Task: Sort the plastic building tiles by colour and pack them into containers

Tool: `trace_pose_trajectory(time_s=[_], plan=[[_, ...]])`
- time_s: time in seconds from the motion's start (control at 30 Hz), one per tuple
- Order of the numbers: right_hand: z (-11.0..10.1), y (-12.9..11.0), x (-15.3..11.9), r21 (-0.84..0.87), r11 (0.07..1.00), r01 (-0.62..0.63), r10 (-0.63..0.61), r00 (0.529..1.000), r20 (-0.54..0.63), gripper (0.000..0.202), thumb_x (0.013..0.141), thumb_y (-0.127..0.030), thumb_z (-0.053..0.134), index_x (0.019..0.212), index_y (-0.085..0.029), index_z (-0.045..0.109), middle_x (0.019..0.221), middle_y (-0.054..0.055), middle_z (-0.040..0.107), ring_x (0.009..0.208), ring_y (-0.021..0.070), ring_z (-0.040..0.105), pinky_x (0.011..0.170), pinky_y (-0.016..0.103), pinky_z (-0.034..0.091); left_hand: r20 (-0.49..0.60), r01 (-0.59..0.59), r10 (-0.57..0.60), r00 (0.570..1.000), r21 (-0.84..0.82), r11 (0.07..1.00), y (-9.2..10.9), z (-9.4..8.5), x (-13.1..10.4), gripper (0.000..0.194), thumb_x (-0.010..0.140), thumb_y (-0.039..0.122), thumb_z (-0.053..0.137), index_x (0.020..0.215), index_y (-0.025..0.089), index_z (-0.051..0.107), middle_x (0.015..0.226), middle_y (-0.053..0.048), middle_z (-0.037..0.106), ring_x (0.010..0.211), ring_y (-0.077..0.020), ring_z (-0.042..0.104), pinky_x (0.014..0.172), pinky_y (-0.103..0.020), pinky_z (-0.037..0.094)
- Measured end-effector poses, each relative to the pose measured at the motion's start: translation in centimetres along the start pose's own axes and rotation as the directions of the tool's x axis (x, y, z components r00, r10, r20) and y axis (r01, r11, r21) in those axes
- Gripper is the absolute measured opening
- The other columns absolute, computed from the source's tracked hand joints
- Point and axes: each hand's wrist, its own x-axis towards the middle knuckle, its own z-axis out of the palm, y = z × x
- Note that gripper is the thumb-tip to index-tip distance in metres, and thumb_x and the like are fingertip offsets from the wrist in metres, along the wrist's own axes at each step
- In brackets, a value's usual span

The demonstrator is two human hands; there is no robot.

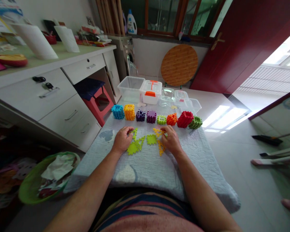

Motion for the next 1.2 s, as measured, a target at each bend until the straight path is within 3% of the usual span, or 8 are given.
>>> trace_pose_trajectory(time_s=[0.17, 0.23, 0.37, 0.5, 0.6, 0.7, 0.87, 1.2], plan=[[-0.9, 0.1, -0.1, -0.165, 0.984, -0.065, 0.065, 0.998, -0.008, 0.015, 0.079, -0.015, 0.057, 0.091, -0.02, 0.064, 0.099, 0.008, 0.06, 0.098, 0.0244, 0.053, 0.087, 0.037, 0.039, 0.001, -0.004, 0.004, 1.0, -0.004, 1.0, 0.0, 0.0, 0.0, 0.024, 0.077, 0.02, 0.05, 0.097, 0.019, 0.064, 0.097, -0.006, 0.066, 0.093, -0.021, 0.062, 0.091, -0.036, 0.05], [-1.7, -0.3, -0.2, -0.196, 0.981, -0.008, 0.028, 0.994, 0.102, 0.003, 0.08, -0.021, 0.061, 0.078, -0.02, 0.063, 0.091, 0.006, 0.06, 0.092, 0.0229, 0.052, 0.084, 0.036, 0.038, -0.001, -0.006, 0.006, 1.0, -0.007, 1.0, 0.0, 0.0, 0.0, 0.023, 0.077, 0.02, 0.05, 0.097, 0.019, 0.064, 0.098, -0.006, 0.067, 0.093, -0.0211, 0.062, 0.092, -0.036, 0.05], [-2.9, -1.8, -0.7, -0.281, 0.953, 0.114, 0.002, 0.924, 0.382, 0.02, 0.074, -0.038, 0.072, 0.076, -0.02, 0.062, 0.087, 0.005, 0.059, 0.085, 0.0222, 0.05, 0.077, 0.035, 0.036, -0.003, -0.013, 0.013, 1.0, -0.007, 1.0, 0.0, 0.0, 0.0, 0.023, 0.077, 0.019, 0.051, 0.095, 0.02, 0.064, 0.096, -0.006, 0.067, 0.093, -0.0211, 0.062, 0.091, -0.036, 0.05], [-2.8, -2.4, -1.1, -0.367, 0.924, 0.107, 0.064, 0.903, 0.424, 0.023, 0.07, -0.037, 0.073, 0.078, -0.019, 0.061, 0.087, 0.007, 0.059, 0.085, 0.0231, 0.05, 0.075, 0.034, 0.036, -0.01, -0.015, 0.015, 1.0, -0.005, 1.0, 0.1, 0.0, -0.1, 0.023, 0.076, 0.019, 0.051, 0.095, 0.018, 0.064, 0.095, -0.007, 0.067, 0.092, -0.0213, 0.062, 0.09, -0.037, 0.05], [-2.4, -2.0, -1.0, -0.265, 0.96, 0.096, 0.015, 0.921, 0.389, 0.016, 0.069, -0.027, 0.07, 0.073, -0.019, 0.057, 0.081, 0.005, 0.058, 0.08, 0.0201, 0.05, 0.073, 0.032, 0.036, -0.009, -0.016, 0.016, 1.0, 0.001, 1.0, 0.1, 0.0, -0.1, 0.022, 0.077, 0.019, 0.051, 0.095, 0.018, 0.064, 0.095, -0.006, 0.067, 0.09, -0.021, 0.062, 0.089, -0.036, 0.05], [-2.3, -1.2, -0.5, -0.06, 0.997, 0.041, -0.028, 0.978, 0.208, 0.008, 0.072, -0.017, 0.059, 0.07, -0.02, 0.052, 0.072, 0.001, 0.055, 0.071, 0.0155, 0.05, 0.068, 0.028, 0.037, -0.01, -0.018, 0.018, 1.0, 0.005, 1.0, 0.1, 0.0, 0.0, 0.022, 0.077, 0.019, 0.051, 0.094, 0.018, 0.064, 0.094, -0.006, 0.067, 0.09, -0.021, 0.062, 0.089, -0.036, 0.05], [-2.6, 0.0, 0.5, 0.034, 0.993, -0.109, 0.111, 0.991, -0.08, 0.008, 0.078, -0.02, 0.053, 0.07, -0.021, 0.05, 0.067, -0.002, 0.05, 0.057, 0.0115, 0.043, 0.058, 0.025, 0.035, 0.002, -0.022, 0.022, 1.0, 0.006, 1.0, 0.2, -0.1, 0.0, 0.022, 0.077, 0.02, 0.052, 0.095, 0.019, 0.064, 0.094, -0.006, 0.067, 0.09, -0.0211, 0.062, 0.088, -0.036, 0.05], [-3.5, 0.5, -1.0, -0.279, 0.96, 0.022, 0.078, 0.936, 0.342, 0.009, 0.07, -0.02, 0.058, 0.078, -0.02, 0.054, 0.078, 0.001, 0.051, 0.072, 0.0152, 0.048, 0.064, 0.025, 0.034, -0.003, -0.024, 0.024, 1.0, 0.005, 1.0, 0.2, -0.1, -0.1, 0.021, 0.077, 0.019, 0.053, 0.095, 0.02, 0.064, 0.096, -0.006, 0.067, 0.093, -0.0211, 0.062, 0.088, -0.035, 0.05]])
